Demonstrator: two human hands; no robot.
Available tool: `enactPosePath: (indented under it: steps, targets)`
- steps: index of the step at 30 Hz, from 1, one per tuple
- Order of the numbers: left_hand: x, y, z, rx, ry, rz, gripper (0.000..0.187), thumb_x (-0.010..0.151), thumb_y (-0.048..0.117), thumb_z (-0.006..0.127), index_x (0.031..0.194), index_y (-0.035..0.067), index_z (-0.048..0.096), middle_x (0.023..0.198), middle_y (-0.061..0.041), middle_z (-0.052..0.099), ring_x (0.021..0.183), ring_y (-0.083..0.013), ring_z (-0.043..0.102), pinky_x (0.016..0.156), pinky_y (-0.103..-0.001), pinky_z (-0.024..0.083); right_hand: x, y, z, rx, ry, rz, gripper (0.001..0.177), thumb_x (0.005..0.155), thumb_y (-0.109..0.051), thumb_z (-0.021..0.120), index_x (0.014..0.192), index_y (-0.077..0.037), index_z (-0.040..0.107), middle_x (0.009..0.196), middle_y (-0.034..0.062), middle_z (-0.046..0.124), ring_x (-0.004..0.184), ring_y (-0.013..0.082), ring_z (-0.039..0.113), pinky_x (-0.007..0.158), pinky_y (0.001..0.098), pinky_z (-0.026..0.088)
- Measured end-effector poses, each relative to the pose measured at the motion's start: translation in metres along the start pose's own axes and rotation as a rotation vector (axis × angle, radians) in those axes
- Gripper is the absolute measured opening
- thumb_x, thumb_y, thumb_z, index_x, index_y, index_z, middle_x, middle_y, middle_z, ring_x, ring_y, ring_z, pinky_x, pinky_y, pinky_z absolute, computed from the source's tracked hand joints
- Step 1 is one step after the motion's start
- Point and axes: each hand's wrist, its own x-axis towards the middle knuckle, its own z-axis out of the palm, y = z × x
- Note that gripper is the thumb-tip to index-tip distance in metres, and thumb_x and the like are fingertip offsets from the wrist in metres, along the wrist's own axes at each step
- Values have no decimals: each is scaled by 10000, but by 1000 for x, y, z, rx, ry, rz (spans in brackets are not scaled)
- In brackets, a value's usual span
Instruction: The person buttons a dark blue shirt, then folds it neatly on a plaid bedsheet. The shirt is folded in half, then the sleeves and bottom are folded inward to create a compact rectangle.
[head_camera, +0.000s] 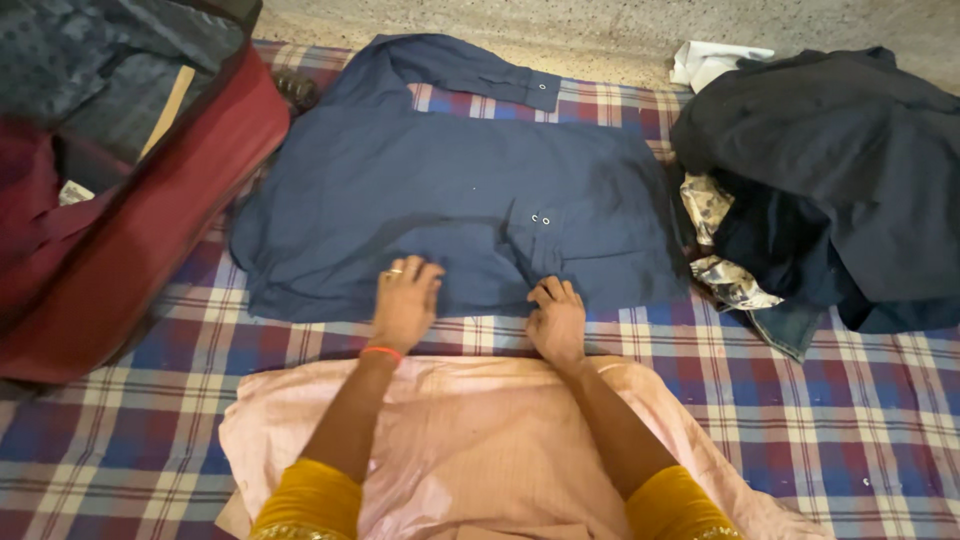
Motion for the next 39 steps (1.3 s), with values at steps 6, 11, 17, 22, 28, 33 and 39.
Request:
enactPosePath:
  steps: [6, 11, 17, 22, 28, 33, 39]
  targets:
    - [7, 32, 41, 63, -24, -119, 614, 836, 563, 680, 1357, 254, 587, 1536, -212, 373, 1456, -404, 260, 1127, -681, 180, 5, 8, 1, 282, 212, 155, 171, 777, -6, 583, 899, -51, 694, 964, 103, 719, 864, 340, 684, 789, 424, 550]
    - [4, 20, 49, 62, -40, -173, 868, 832, 739, 589, 1561, 303, 410, 1666, -201, 221, 1557, -394, 108, 1146, -699, 115, 36, 28, 8, 300, 387, 618, 192, 926, -227, 689, 998, -50, 708, 877, 142, 720, 806, 342, 684, 773, 425, 537]
    - [6, 23, 46, 60, -18, -160, 1070, 701, 879, 597, 1574, 302, 373, 1686, -158, 188, 1566, -378, 86, 1187, -692, 65, 102, 83, 57, 17, 9, 958, 509, 710, -415, 926, 1033, -84, 715, 962, 153, 743, 897, 329, 689, 797, 438, 538]
    - [9, 26, 33, -1, -110, -189, 1199, 568, 903, 660, 1557, 294, 364, 1677, -171, 151, 1553, -377, 46, 1181, -682, 1, 91, 132, 78, 330, 392, 793, 290, 769, -195, 923, 923, -93, 699, 834, 92, 766, 740, 167, 691, 705, 361, 563]
    - [10, 30, 28, 18, -144, -198, 1178, 570, 883, 686, 1562, 336, 362, 1691, -155, 129, 1562, -376, 32, 1190, -678, 0, 8, 187, 11, 693, 420, 1151, 117, 911, -17, 712, 895, -9, 597, 768, 89, 623, 567, 156, 597, 493, 346, 572]
    - [7, 28, 32, 28, -140, -173, 1158, 603, 882, 665, 1575, 333, 357, 1698, -159, 117, 1558, -405, 19, 1174, -707, 1, -27, 198, 18, 897, 517, 1113, 135, 889, 26, 678, 894, -16, 551, 794, 58, 615, 628, 136, 633, 567, 347, 626]
    - [4, 24, 40, 79, -158, -153, 1103, 638, 910, 604, 1552, 328, 397, 1698, -145, 126, 1557, -424, -1, 1162, -722, -21, -37, 198, 29, 656, 615, 878, 206, 878, 31, 756, 953, -19, 570, 867, 57, 625, 748, 154, 576, 666, 325, 548]
